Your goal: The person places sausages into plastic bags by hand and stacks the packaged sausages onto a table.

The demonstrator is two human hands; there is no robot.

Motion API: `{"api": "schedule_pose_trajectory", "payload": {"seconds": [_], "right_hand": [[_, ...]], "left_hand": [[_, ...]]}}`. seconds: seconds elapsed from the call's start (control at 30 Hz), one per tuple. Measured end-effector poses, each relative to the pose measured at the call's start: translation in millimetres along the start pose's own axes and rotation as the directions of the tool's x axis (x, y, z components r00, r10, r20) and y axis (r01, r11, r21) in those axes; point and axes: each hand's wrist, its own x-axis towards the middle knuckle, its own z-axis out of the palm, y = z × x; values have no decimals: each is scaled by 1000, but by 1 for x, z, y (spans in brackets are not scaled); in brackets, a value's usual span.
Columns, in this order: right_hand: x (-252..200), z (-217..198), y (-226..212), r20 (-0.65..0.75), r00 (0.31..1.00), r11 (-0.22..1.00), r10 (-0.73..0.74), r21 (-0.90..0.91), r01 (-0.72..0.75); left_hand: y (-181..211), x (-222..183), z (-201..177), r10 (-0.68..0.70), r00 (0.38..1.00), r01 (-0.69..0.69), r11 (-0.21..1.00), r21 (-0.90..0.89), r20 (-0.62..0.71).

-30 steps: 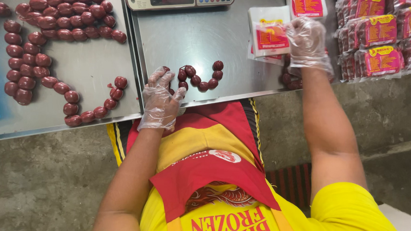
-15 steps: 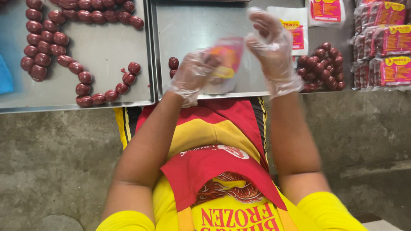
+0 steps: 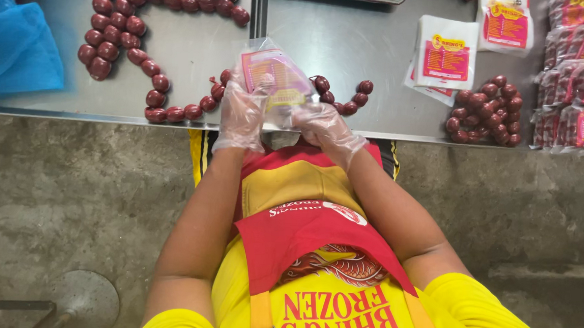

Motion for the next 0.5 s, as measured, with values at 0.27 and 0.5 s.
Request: {"api": "schedule_pose_trajectory", "payload": {"seconds": [0.27,0.5], "right_hand": [[10,25,6,-280,950,933,-141,283,222],[-7,30,-14,587,363,-447,-723,-799,401]], "left_hand": [[-1,-36,5,610,704,-686,450,572,364],[-14,-30,5,525,851,-518,834,190,15]]}}
